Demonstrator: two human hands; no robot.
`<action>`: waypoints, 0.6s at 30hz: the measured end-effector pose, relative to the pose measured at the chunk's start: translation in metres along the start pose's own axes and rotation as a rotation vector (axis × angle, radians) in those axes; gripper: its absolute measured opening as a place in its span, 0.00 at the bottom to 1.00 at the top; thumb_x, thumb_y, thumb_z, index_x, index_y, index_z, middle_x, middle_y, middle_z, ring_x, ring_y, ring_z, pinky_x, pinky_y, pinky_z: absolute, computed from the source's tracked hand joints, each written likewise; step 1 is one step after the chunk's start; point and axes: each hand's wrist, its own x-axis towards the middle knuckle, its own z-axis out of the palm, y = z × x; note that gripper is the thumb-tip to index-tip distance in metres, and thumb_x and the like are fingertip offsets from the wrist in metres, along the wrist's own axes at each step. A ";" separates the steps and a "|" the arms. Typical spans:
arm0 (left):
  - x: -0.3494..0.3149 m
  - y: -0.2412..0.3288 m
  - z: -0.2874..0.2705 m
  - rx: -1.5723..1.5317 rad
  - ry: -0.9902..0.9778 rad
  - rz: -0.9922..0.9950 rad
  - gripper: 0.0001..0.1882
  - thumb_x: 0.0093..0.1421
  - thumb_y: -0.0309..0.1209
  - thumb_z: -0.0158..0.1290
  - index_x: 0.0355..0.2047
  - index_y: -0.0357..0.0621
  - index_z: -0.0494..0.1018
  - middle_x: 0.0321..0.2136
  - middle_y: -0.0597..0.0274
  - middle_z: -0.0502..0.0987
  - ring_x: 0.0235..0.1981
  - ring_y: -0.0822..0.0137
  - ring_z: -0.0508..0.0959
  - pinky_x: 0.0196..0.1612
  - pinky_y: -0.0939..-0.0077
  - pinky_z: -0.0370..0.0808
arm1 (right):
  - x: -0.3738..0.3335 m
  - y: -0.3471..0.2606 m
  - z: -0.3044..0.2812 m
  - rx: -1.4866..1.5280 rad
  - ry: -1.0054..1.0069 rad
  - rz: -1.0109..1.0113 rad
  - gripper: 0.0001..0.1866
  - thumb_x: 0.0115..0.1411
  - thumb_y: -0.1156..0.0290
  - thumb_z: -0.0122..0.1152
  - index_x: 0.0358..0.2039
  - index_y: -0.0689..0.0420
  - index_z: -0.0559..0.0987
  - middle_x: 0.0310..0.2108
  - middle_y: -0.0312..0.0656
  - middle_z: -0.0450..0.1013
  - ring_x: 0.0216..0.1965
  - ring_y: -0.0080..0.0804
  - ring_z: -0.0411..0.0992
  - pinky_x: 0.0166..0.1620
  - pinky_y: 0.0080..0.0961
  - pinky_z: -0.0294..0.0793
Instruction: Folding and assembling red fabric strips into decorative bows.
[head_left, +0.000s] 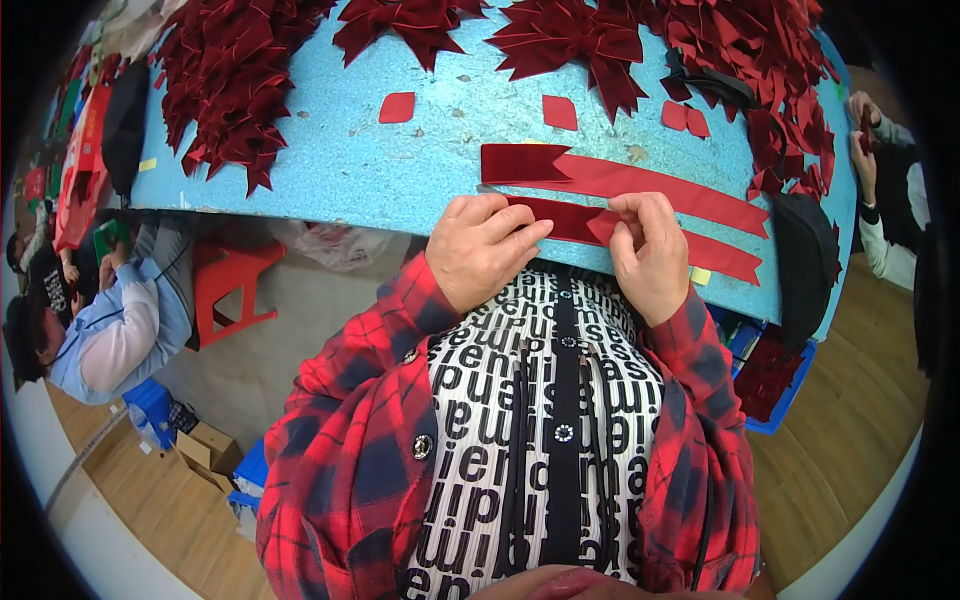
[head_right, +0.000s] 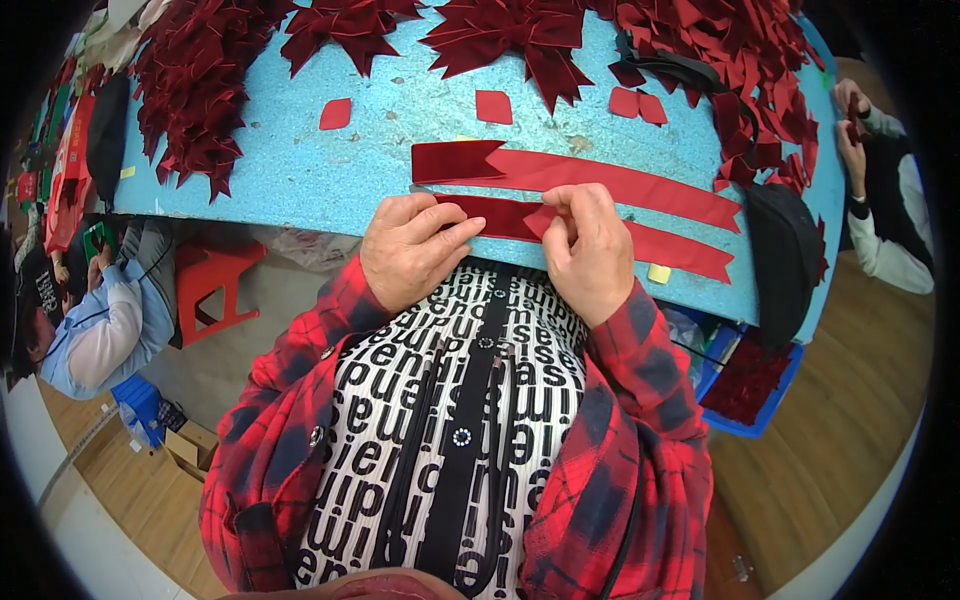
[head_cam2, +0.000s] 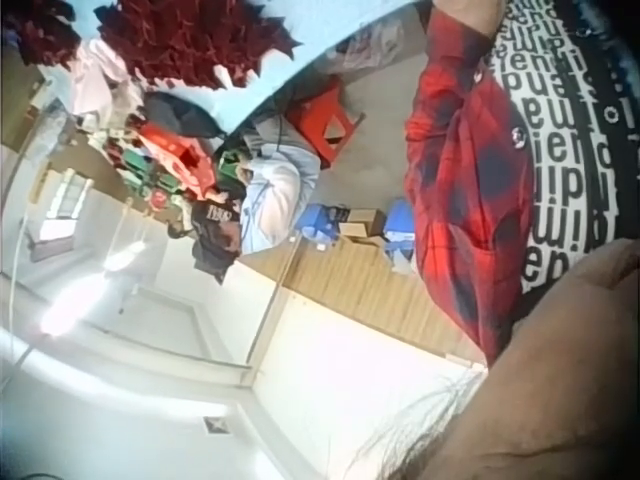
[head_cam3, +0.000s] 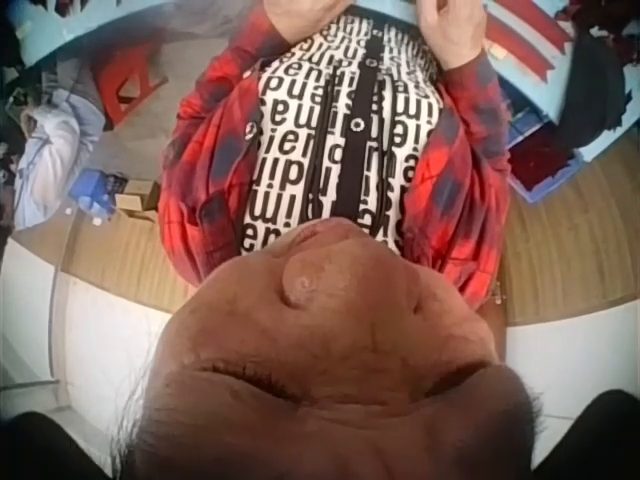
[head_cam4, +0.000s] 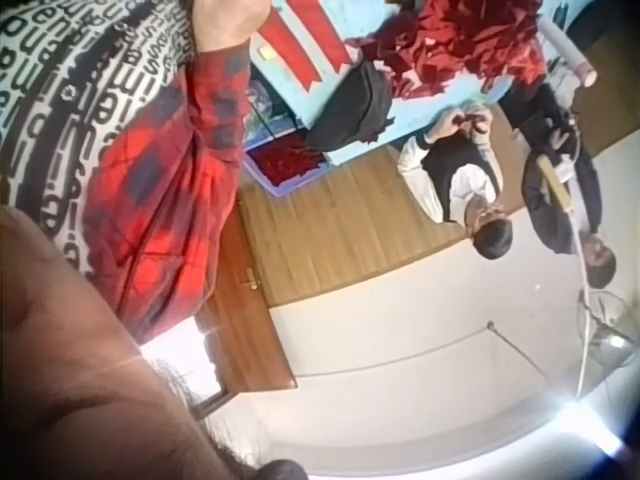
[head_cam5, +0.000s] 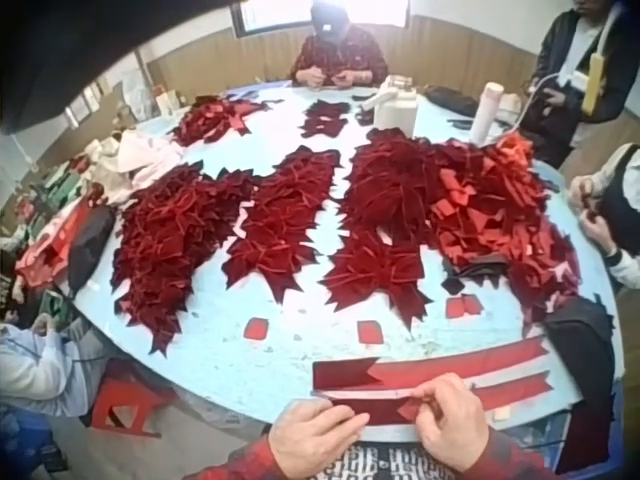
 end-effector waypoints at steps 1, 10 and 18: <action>0.001 0.000 0.000 -0.001 0.001 0.001 0.21 0.43 0.27 0.62 0.42 0.48 0.77 0.38 0.70 0.75 0.40 0.64 0.73 0.43 0.70 0.69 | 0.001 -0.003 -0.001 -0.085 0.029 -0.141 0.14 0.50 0.84 0.57 0.39 0.62 0.75 0.36 0.45 0.71 0.32 0.35 0.71 0.37 0.26 0.71; 0.007 -0.003 -0.002 0.020 -0.020 -0.010 0.23 0.44 0.28 0.62 0.44 0.48 0.76 0.41 0.69 0.74 0.42 0.64 0.72 0.44 0.69 0.67 | 0.001 -0.006 0.012 -0.339 -0.105 -0.531 0.23 0.47 0.80 0.60 0.47 0.59 0.75 0.47 0.44 0.71 0.46 0.43 0.69 0.48 0.36 0.68; 0.004 -0.011 -0.010 0.037 -0.044 -0.039 0.22 0.46 0.28 0.61 0.45 0.46 0.76 0.49 0.65 0.74 0.45 0.63 0.72 0.46 0.67 0.66 | 0.000 -0.005 0.012 -0.398 -0.161 -0.484 0.27 0.47 0.74 0.64 0.50 0.58 0.74 0.51 0.41 0.69 0.49 0.41 0.67 0.51 0.36 0.66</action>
